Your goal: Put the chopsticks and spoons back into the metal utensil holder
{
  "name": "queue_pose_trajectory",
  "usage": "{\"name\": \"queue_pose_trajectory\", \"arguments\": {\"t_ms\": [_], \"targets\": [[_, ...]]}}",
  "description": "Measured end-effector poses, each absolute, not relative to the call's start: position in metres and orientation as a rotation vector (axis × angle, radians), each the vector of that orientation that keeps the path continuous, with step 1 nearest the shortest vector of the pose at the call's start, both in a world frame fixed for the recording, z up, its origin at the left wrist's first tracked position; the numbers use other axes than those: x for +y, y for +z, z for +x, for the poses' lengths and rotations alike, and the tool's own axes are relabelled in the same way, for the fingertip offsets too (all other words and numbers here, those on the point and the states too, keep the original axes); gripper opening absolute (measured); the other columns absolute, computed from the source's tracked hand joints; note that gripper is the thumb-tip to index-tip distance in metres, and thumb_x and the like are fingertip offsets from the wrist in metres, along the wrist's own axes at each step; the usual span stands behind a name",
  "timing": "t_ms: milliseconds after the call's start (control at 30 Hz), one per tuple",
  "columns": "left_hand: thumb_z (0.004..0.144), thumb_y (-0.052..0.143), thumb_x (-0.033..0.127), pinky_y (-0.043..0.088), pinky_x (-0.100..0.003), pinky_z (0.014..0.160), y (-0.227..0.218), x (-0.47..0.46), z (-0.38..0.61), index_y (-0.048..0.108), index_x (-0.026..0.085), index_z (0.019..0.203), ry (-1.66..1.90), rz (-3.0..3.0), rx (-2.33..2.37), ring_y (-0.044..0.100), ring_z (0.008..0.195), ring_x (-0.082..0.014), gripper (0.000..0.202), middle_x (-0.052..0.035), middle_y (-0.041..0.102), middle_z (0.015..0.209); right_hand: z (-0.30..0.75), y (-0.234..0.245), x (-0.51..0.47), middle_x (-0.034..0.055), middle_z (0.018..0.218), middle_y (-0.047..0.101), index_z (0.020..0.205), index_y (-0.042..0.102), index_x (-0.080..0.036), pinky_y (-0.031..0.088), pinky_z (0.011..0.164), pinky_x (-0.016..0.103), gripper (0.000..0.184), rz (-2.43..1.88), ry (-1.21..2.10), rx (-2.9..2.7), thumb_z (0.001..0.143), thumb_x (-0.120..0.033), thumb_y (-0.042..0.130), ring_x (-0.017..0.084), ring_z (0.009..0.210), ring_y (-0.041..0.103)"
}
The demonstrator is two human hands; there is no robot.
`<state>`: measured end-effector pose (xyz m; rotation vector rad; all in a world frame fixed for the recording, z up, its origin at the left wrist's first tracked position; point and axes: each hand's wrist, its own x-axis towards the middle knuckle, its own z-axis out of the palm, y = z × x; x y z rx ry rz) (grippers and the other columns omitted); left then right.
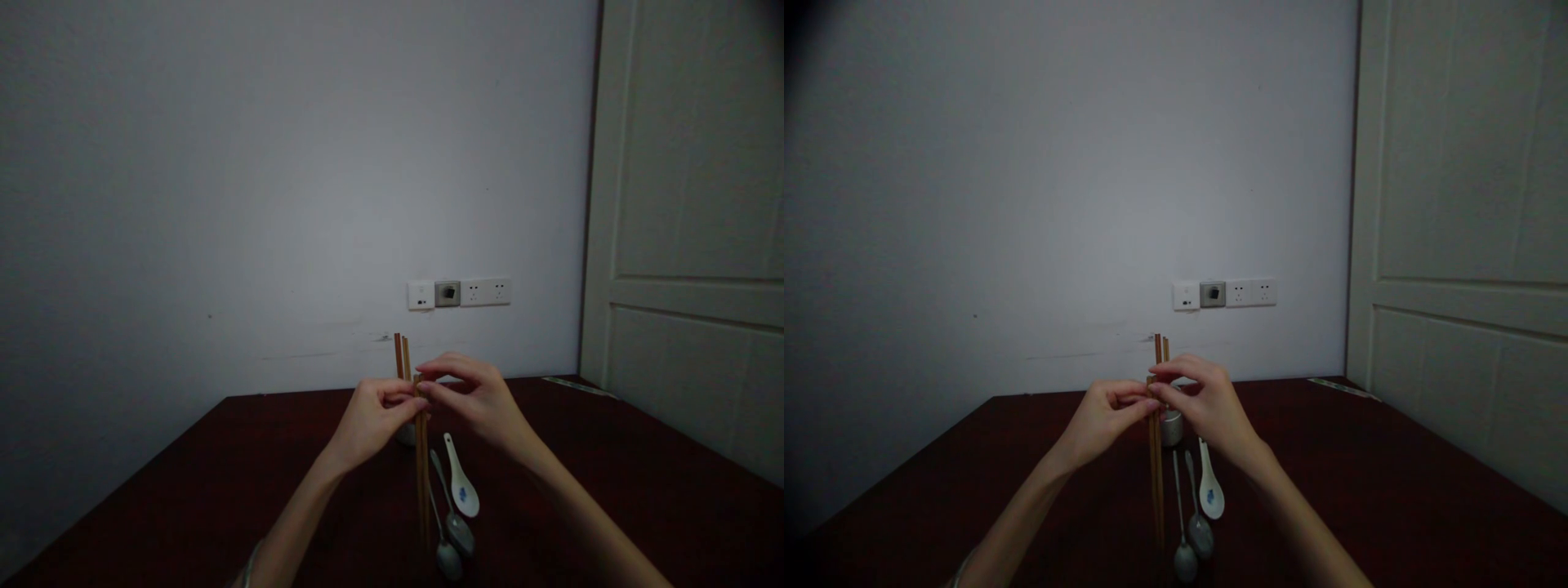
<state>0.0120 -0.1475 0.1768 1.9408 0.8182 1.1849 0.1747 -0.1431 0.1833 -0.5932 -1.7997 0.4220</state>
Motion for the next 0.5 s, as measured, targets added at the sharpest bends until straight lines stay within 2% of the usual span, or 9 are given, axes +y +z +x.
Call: {"name": "queue_pose_trajectory", "arguments": {"t_ms": [200, 500], "targets": [[0.074, 0.057, 0.028, 0.048, -0.026, 0.071, 0.1745, -0.1448, 0.0124, 0.068, 0.013, 0.089, 1.153, 1.925, 0.803, 0.062, 0.076, -0.0166, 0.024, -0.0072, 0.068, 0.085, 0.1749, 0.1802, -0.1399, 0.0049, 0.076, 0.062, 0.078, 0.068, -0.018, 0.047, 0.061, 0.026, 0.012, -0.522, 0.354, -1.830, 0.074, -0.026, 0.060, 0.014, 0.071, 0.057], [0.074, 0.057, 0.026, 0.048, -0.027, 0.071, 0.1789, -0.1477, 0.0135, 0.069, 0.012, 0.087, 1.109, 1.946, 0.823, 0.062, 0.077, -0.0175, 0.023, -0.0074, 0.069, 0.084, 0.1765, 0.1771, -0.1388, 0.0051, 0.077, 0.061, 0.079, 0.068, -0.018, 0.046, 0.055, 0.023, 0.014, -0.533, 0.444, -1.815, 0.074, -0.028, 0.060, 0.013, 0.068, 0.057]]}}
